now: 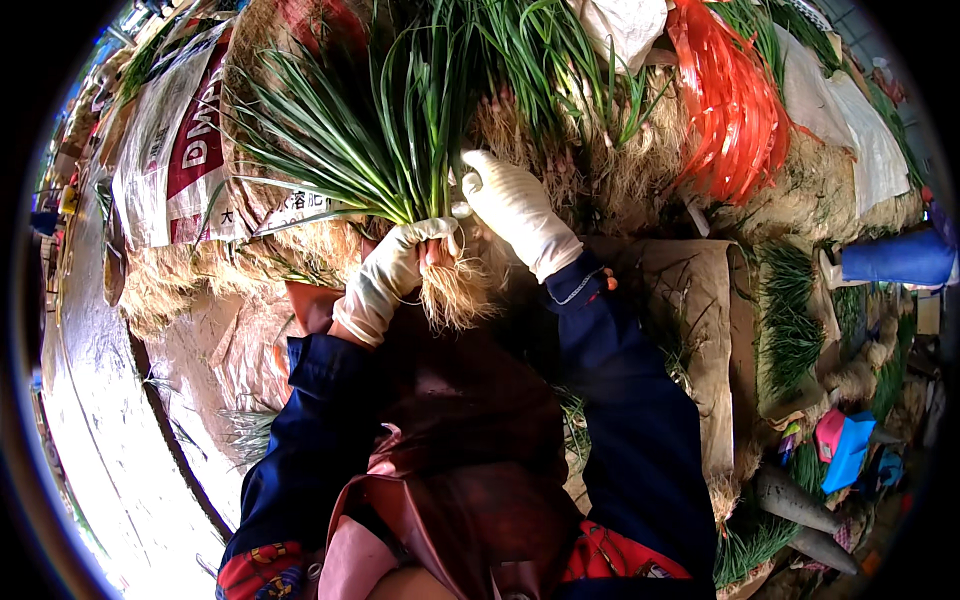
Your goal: The person bunches together green onions by hand, peeling away damaged outer layers and aligning the roots before placing the bunches aside.
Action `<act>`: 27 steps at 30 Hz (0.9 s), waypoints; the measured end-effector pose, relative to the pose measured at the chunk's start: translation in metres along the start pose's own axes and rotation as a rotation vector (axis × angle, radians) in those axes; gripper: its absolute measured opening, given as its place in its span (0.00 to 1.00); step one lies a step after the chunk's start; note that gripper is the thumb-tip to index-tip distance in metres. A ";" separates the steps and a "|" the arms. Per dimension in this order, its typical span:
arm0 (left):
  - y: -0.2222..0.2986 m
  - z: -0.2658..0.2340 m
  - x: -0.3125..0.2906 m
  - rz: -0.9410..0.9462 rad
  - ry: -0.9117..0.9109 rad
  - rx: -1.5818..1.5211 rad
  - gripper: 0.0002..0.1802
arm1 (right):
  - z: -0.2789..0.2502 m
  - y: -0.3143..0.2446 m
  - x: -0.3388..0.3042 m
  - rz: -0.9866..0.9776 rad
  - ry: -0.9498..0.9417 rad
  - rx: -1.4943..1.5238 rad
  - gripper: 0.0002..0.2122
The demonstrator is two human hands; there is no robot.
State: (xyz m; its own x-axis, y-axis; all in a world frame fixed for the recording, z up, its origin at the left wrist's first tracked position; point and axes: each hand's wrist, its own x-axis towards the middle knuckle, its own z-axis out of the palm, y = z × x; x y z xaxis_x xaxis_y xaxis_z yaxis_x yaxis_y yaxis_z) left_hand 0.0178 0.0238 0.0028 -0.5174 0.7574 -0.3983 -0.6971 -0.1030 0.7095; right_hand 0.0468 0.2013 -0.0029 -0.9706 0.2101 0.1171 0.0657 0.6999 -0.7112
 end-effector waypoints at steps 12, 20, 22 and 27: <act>-0.001 0.007 -0.003 0.062 -0.094 -0.216 0.14 | -0.026 0.028 0.006 0.161 0.161 -0.341 0.09; 0.004 -0.010 0.007 0.114 0.026 -0.072 0.15 | -0.027 0.028 0.023 0.376 0.144 -0.503 0.19; 0.008 -0.004 0.009 0.135 0.052 -0.069 0.15 | -0.034 0.018 0.017 0.346 0.155 -0.457 0.17; -0.005 -0.008 0.025 0.048 0.018 -0.323 0.12 | -0.030 0.000 -0.040 0.083 0.055 -0.167 0.13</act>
State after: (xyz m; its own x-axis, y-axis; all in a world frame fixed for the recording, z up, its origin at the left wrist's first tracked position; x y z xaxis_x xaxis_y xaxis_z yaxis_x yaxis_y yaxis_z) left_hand 0.0044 0.0383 -0.0156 -0.5600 0.7358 -0.3808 -0.7917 -0.3398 0.5077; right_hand 0.0923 0.2139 0.0132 -0.9464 0.3056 0.1042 0.1866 0.7812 -0.5958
